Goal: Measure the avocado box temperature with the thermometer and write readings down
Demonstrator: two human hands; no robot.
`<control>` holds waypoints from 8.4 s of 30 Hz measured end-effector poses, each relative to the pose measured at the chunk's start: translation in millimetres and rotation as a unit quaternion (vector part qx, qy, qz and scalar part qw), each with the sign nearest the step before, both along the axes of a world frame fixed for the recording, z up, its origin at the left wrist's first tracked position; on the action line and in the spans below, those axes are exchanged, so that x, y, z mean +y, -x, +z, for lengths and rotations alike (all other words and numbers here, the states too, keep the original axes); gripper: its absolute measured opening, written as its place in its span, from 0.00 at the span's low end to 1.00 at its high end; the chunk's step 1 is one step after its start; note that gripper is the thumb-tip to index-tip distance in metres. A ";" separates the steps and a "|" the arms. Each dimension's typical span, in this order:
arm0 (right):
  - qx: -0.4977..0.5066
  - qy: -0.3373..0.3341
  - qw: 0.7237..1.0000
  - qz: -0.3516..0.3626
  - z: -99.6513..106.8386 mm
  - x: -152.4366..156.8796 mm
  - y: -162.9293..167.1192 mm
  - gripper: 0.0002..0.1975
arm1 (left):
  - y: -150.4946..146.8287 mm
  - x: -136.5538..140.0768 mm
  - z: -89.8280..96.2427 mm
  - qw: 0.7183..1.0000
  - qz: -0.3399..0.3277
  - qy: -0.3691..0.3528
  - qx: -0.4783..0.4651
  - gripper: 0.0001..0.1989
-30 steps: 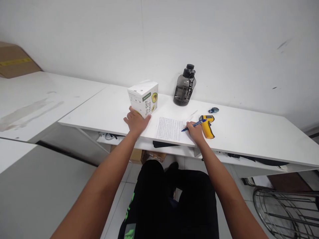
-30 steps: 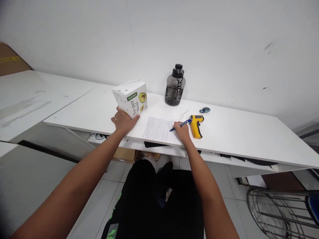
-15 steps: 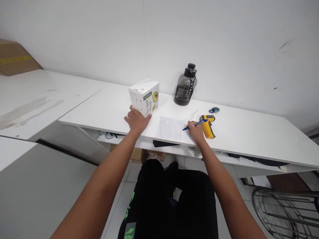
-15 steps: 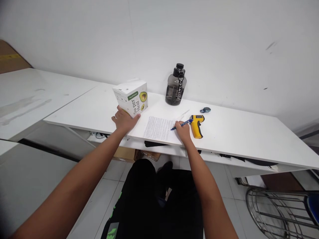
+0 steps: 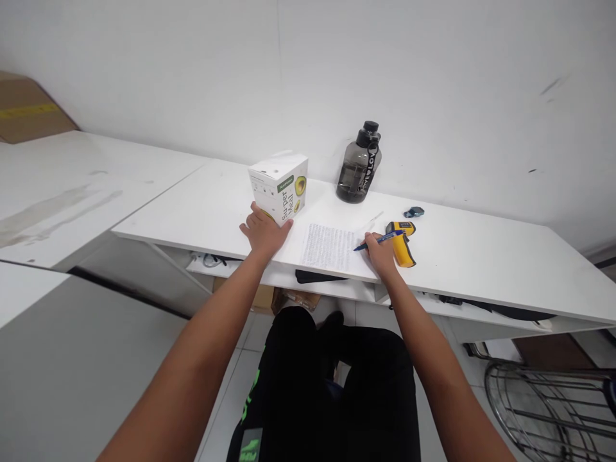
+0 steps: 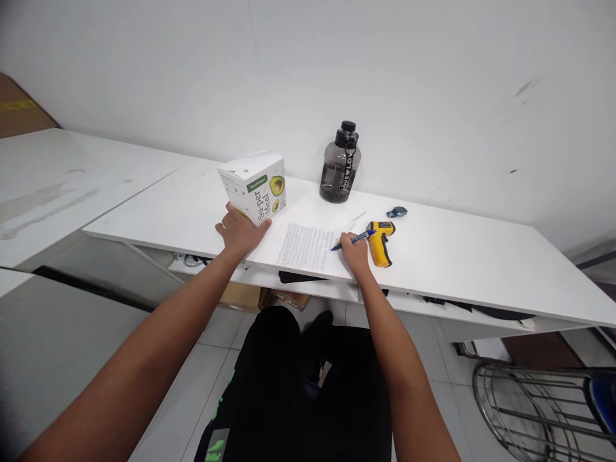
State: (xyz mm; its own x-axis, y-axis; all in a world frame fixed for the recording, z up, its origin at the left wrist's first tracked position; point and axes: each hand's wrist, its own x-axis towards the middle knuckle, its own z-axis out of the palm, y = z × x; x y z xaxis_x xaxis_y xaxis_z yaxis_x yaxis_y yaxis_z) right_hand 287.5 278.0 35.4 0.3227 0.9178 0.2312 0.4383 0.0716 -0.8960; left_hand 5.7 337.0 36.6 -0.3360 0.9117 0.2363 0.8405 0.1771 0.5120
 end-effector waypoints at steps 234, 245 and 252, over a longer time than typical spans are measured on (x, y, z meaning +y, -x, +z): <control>-0.186 -0.017 0.974 0.126 -18.4 13.5 -6.9 0.23 | -1.3 -1.3 1.4 1.000 -0.004 -0.009 -0.016 0.56; -0.225 0.062 0.950 0.208 16.5 23.2 3.9 0.29 | 1.2 3.2 -0.2 1.000 -0.006 -0.011 0.007 0.56; -0.357 0.117 0.920 -0.115 43.9 -3.3 -48.4 0.27 | 7.0 2.2 6.1 0.998 0.005 -0.040 -0.055 0.46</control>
State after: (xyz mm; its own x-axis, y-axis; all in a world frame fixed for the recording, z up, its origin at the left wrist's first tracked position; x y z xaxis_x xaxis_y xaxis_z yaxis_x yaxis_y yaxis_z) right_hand 335.9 274.6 79.3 0.3585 0.8955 0.2638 0.8997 -0.2560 -0.3536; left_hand -1.3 339.2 42.7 -0.3737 0.8875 0.2696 0.7764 0.1402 0.6145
